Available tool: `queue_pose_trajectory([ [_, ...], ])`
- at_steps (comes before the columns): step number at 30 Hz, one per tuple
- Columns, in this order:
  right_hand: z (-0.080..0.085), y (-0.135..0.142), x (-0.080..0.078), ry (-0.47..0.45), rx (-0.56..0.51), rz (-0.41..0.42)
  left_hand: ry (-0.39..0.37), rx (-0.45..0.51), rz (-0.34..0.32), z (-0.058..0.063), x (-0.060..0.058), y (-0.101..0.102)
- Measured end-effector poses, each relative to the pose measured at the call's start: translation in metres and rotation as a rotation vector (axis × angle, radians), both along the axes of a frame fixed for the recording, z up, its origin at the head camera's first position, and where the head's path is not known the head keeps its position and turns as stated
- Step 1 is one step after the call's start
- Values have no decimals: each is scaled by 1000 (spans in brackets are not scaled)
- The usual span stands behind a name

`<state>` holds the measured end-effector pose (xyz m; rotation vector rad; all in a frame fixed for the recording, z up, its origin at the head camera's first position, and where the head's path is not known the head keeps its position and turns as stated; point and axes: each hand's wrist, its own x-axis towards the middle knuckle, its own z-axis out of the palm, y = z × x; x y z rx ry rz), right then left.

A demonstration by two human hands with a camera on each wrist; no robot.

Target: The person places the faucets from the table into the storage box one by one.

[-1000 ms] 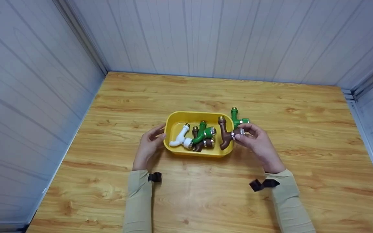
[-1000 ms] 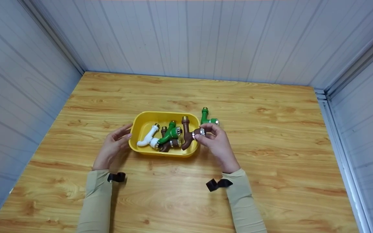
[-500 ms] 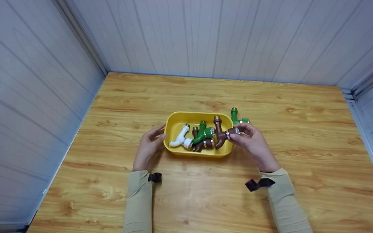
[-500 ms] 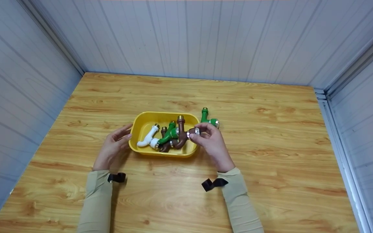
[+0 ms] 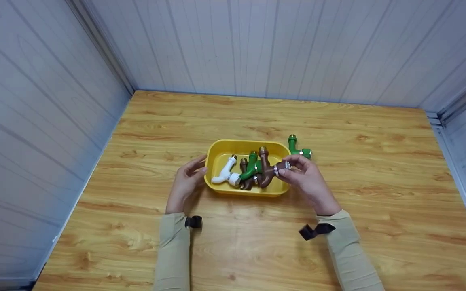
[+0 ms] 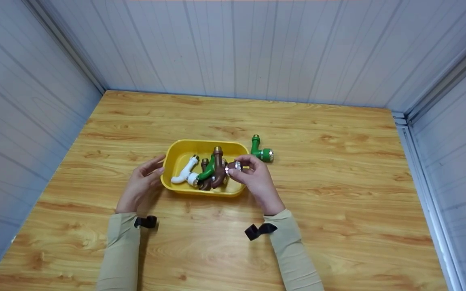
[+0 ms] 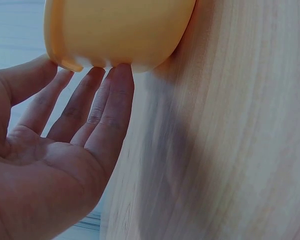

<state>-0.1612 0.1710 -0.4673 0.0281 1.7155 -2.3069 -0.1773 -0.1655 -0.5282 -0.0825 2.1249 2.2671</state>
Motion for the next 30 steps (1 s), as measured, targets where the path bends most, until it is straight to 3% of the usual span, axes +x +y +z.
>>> queue_pose_trajectory([
  [30,-2,-9,-5,-77,-17,-14,-44,5,8,2,1,1],
])
